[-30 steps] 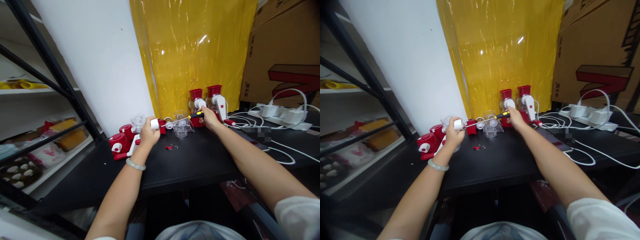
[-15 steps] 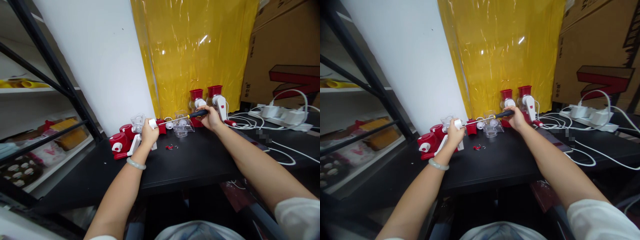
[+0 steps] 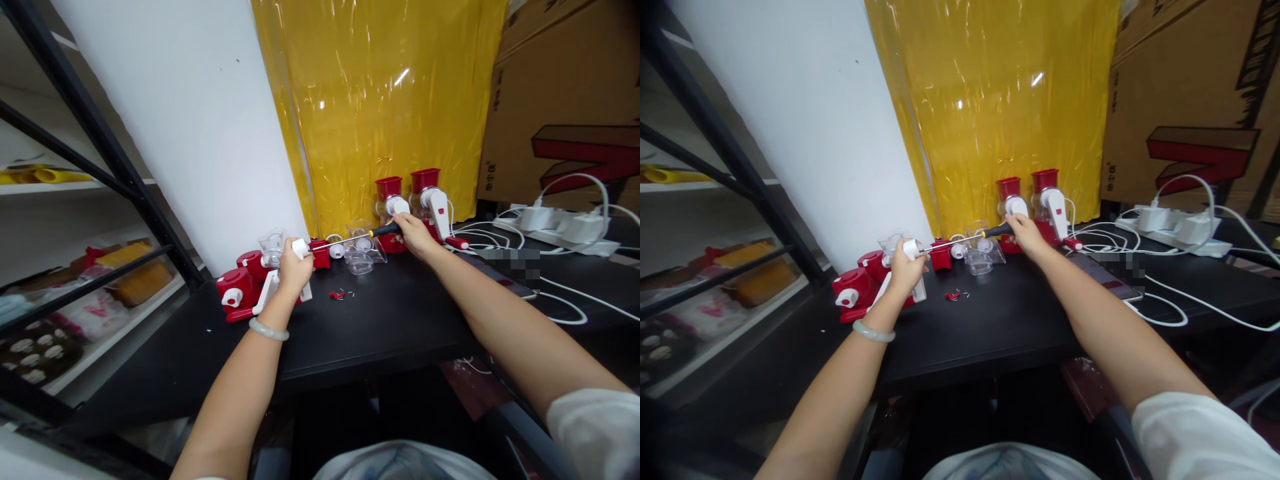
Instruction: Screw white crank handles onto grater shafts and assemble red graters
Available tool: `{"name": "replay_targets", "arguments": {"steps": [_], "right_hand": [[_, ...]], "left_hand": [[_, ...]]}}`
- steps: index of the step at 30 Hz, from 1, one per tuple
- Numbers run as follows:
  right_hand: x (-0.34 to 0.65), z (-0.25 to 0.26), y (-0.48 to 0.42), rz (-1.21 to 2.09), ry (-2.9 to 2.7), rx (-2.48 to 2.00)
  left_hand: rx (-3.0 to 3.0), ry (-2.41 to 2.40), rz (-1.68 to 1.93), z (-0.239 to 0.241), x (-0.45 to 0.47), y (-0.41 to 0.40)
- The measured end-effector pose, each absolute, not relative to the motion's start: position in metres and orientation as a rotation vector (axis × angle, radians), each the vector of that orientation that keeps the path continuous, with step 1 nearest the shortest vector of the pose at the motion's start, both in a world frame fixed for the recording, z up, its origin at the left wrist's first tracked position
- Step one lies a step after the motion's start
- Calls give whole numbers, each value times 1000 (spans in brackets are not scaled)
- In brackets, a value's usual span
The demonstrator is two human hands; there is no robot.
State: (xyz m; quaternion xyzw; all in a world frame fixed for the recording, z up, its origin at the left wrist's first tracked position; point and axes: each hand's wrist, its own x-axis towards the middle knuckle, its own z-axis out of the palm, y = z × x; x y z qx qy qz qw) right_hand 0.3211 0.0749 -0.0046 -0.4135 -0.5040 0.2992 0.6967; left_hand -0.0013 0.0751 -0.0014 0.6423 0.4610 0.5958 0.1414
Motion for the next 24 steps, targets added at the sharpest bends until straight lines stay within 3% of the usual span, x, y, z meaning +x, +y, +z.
{"name": "replay_targets", "arguments": {"steps": [8, 20, 24], "right_hand": [[320, 4, 64, 933, -952, -583], [323, 0, 69, 663, -1077, -934], [320, 3, 68, 701, -1053, -815]], "left_hand": [[1852, 1207, 1610, 0, 6, 68], [1869, 1068, 1695, 0, 7, 65], [1932, 1008, 1758, 1, 6, 62]]}}
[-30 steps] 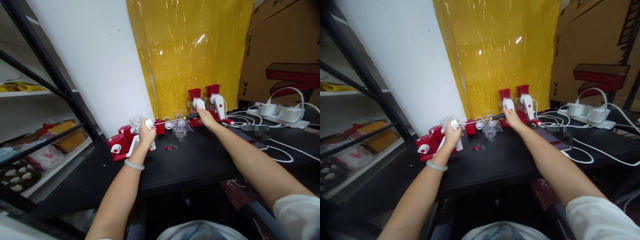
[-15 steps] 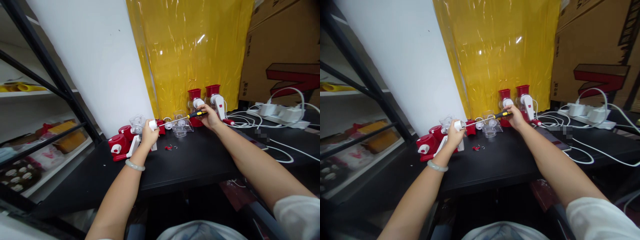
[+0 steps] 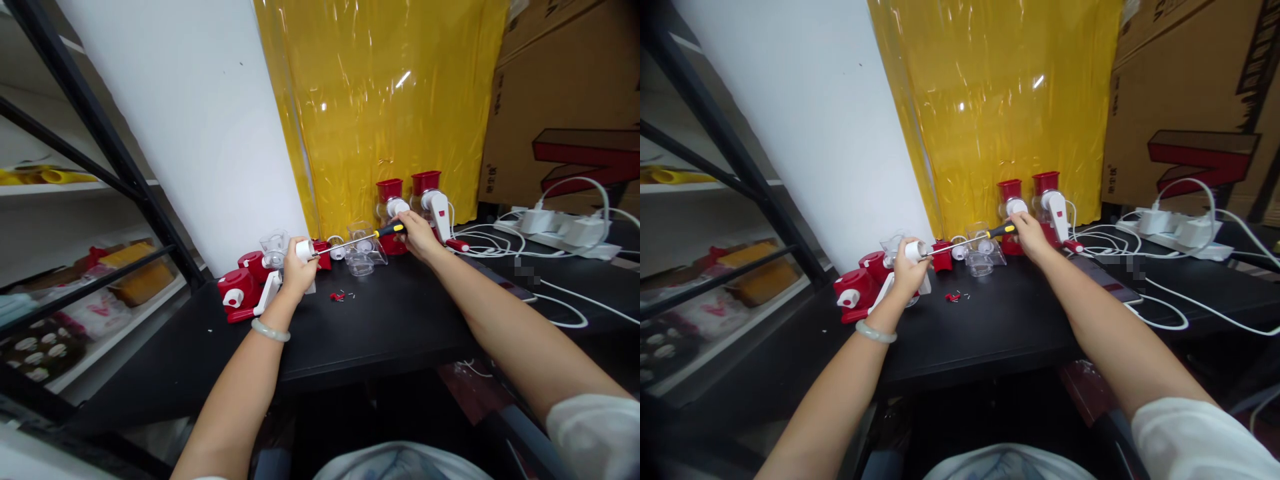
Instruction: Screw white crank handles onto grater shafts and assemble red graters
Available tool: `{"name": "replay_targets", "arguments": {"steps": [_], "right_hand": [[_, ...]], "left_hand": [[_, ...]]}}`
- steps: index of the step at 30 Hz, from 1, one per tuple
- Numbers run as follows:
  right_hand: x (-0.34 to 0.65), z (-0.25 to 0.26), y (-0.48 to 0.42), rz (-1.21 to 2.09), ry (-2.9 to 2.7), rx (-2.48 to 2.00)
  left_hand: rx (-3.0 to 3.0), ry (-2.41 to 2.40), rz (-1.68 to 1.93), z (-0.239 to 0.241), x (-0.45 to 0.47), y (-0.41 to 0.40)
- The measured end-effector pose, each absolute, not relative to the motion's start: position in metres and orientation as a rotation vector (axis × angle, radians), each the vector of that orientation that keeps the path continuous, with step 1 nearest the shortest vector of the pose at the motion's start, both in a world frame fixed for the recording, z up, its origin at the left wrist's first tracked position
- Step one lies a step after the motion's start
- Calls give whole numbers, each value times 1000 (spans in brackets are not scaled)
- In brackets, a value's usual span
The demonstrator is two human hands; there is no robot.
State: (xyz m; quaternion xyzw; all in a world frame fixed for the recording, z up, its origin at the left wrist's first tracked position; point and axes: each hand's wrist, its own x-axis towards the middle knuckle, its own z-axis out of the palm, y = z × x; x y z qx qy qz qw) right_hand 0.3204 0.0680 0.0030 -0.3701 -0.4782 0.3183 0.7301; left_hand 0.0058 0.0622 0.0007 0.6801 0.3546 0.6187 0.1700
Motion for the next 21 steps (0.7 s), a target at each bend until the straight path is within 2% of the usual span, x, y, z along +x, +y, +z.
{"name": "replay_targets", "arguments": {"steps": [7, 15, 21], "right_hand": [[320, 10, 57, 940, -967, -561], [320, 3, 68, 714, -1015, -782], [316, 3, 72, 762, -1015, -694]], "left_hand": [[2116, 906, 1804, 2, 8, 52], [2111, 871, 1959, 1, 10, 52], [2140, 888, 2003, 1, 11, 52]]}}
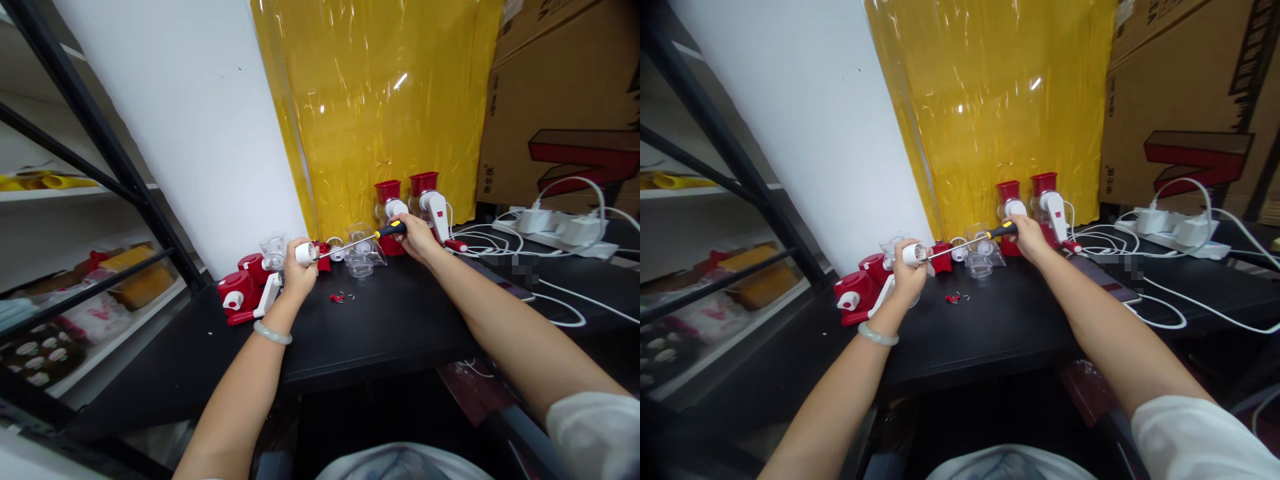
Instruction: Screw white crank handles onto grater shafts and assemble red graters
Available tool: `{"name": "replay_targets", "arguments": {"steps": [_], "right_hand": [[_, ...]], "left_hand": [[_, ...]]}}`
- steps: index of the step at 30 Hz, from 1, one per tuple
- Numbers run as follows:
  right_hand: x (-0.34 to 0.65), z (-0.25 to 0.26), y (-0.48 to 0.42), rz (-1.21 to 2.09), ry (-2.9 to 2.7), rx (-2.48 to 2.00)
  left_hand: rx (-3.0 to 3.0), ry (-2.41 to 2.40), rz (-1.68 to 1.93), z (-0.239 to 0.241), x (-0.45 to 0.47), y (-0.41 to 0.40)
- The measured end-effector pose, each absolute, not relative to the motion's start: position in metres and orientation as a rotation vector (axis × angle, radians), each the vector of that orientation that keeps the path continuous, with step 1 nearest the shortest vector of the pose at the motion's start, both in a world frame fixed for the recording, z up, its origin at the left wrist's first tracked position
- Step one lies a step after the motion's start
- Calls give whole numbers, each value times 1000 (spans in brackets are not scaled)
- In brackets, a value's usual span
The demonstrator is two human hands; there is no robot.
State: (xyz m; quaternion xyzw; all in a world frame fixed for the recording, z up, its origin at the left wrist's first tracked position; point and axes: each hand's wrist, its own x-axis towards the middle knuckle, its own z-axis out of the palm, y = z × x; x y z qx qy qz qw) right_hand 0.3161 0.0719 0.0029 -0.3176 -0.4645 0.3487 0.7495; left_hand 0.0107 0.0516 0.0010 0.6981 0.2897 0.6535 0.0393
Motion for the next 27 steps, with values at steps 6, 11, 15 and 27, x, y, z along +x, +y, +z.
{"name": "replay_targets", "arguments": {"steps": [6, 11, 15, 27], "right_hand": [[312, 5, 69, 873, -895, -638], [316, 6, 58, 965, -1026, -558], [317, 2, 60, 784, -1158, -701], [315, -8, 77, 559, -1120, -822]], "left_hand": [[2126, 880, 2007, 4, 10, 51], [2093, 838, 2051, 4, 10, 52], [2006, 866, 2104, 4, 9, 56], [2078, 671, 2256, -2, 6, 70]]}}
